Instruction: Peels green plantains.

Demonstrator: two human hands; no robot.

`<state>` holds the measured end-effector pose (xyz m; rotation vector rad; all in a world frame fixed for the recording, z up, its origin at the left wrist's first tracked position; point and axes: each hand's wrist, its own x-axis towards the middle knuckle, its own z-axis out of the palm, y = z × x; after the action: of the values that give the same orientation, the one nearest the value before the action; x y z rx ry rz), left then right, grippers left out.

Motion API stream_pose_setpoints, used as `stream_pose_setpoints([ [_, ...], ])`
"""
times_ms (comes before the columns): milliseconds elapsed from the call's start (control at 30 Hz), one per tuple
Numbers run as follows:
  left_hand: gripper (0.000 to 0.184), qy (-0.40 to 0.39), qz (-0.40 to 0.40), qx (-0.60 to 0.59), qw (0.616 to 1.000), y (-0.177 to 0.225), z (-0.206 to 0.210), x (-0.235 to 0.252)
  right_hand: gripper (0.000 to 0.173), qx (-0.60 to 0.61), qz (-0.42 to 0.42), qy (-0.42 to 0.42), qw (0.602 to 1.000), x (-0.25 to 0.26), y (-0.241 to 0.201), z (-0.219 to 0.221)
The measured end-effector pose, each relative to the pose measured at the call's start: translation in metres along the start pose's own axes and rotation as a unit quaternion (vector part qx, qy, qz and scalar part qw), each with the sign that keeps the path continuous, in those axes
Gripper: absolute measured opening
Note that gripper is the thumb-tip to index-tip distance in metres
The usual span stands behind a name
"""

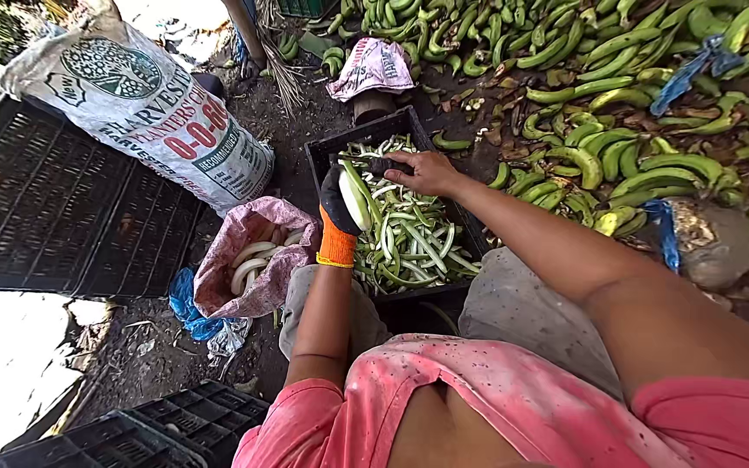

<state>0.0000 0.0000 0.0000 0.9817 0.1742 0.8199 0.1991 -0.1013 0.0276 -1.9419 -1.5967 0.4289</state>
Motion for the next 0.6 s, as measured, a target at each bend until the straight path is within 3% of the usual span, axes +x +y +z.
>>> stream_pose_setpoints([
  [167,0.043,-0.074,-0.076,-0.033,0.994,0.008,0.001,-0.003,0.048,0.180,0.110,-0.074,0.975,0.012,0.021,-0.009],
  [267,0.050,-0.070,-0.115,-0.089,0.987,0.009,-0.016,0.002,0.055,0.129,0.167,-0.052,0.976,0.013,0.032,-0.012],
  [333,0.055,-0.052,-0.138,-0.154,0.977,0.009,-0.022,0.009,0.057,0.065,0.104,-0.021,0.992,0.004,0.029,-0.016],
  [400,0.048,0.010,-0.157,-0.219,0.963,0.013,-0.015,0.022,0.055,0.027,-0.042,-0.001,0.999,-0.011,0.017,-0.016],
  [467,0.050,0.012,-0.168,-0.234,0.958,0.012,-0.019,0.030,0.056,-0.031,-0.167,-0.001,0.985,-0.023,0.006,-0.012],
  [533,0.052,0.014,-0.199,-0.270,0.942,0.008,-0.021,0.035,0.056,-0.091,-0.221,-0.007,0.971,-0.027,0.003,-0.007],
  [600,0.053,0.034,-0.211,-0.250,0.944,0.007,-0.020,0.035,0.057,-0.116,-0.223,0.008,0.968,-0.028,0.001,-0.002],
])
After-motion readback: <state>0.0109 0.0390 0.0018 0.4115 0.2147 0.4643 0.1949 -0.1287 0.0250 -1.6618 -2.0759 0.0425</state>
